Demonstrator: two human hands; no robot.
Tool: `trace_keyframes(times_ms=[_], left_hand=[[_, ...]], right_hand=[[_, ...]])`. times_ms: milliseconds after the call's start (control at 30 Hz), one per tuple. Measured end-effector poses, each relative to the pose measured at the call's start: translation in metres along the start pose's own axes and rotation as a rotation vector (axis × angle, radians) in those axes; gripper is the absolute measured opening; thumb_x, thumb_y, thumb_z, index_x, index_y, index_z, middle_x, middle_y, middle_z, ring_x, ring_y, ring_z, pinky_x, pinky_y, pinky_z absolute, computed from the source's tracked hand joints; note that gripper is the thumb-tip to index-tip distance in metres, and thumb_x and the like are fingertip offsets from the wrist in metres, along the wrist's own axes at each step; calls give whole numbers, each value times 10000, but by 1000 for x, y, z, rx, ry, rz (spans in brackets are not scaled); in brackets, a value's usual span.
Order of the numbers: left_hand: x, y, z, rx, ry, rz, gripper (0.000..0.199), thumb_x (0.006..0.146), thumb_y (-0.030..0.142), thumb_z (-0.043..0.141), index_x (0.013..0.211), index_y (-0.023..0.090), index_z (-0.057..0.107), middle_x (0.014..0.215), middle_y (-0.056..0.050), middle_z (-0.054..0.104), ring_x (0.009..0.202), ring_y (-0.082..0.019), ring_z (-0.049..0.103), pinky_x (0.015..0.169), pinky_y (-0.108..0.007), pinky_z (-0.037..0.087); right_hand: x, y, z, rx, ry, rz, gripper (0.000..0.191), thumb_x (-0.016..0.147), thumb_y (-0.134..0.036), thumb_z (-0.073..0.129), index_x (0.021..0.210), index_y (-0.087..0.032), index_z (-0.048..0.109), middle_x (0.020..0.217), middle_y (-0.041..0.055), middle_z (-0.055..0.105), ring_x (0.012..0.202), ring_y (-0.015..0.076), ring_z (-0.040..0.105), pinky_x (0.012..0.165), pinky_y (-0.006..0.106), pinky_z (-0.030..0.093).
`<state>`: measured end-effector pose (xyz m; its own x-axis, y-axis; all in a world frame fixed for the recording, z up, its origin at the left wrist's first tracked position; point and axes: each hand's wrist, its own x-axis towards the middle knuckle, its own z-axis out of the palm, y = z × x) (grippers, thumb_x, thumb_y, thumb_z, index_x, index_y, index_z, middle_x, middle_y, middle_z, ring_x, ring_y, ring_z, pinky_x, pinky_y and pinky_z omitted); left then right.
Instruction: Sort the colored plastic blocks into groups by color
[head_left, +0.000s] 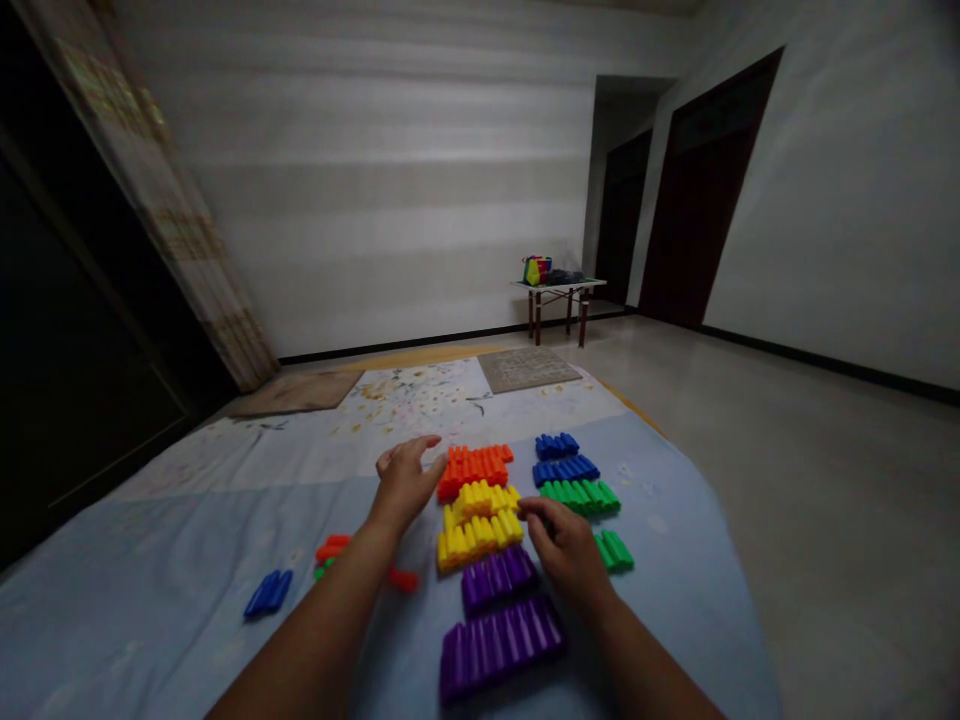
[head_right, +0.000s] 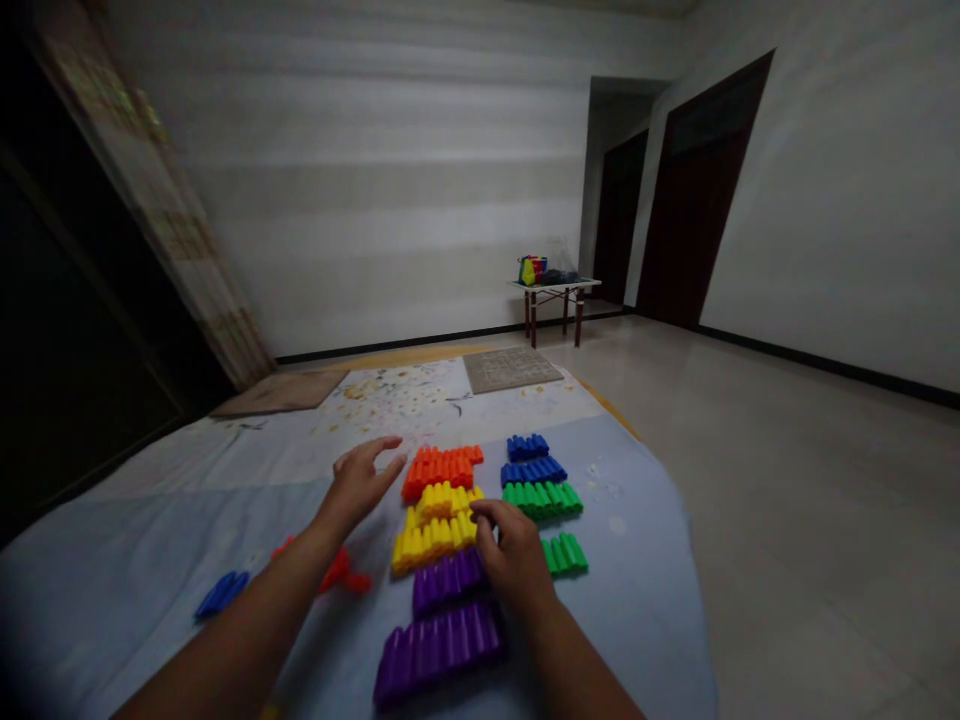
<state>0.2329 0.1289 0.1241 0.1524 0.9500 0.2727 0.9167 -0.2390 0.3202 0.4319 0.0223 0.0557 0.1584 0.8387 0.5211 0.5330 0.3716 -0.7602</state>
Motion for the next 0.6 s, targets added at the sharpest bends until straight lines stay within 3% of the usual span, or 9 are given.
trace_keyframes(times_ms=[133, 300, 533, 600], left_hand=[[-22, -55, -27, 48, -1, -162, 380, 841, 413, 372, 1126, 239, 554, 1183, -25, 609, 1083, -184, 541, 966, -338, 314], [-51, -107, -35, 125, -123, -316, 345, 794, 399, 428, 1023, 219, 611, 1041, -56, 678, 1006, -219, 591, 904, -381, 345], [-75, -123, -30, 160, -185, -304, 406, 760, 409, 464, 1089, 215, 599, 1195, -80, 602, 1132, -242, 513, 921, -386, 321], [-77, -125, -28, 151, -201, -312, 376, 743, 415, 486, 1038, 227, 627, 1144, -73, 632, 1087, -246, 543, 890, -382, 344]], right_hand=[[-2, 2, 1, -3, -11, 5, 239, 813, -221, 432, 919, -183, 643, 857, 61, 688, 782, 173, 639, 724, 281, 497], [-3, 1, 1, -18, -28, 0, 239, 812, -240, 435, 902, -185, 649, 857, 63, 691, 785, 178, 640, 729, 291, 498], [-7, 3, 6, -16, -70, -3, 250, 811, -251, 431, 914, -186, 649, 859, 60, 693, 784, 182, 644, 717, 292, 503], [-7, 3, 8, -12, -85, 1, 250, 811, -258, 435, 917, -188, 650, 853, 60, 694, 775, 183, 647, 710, 292, 504]])
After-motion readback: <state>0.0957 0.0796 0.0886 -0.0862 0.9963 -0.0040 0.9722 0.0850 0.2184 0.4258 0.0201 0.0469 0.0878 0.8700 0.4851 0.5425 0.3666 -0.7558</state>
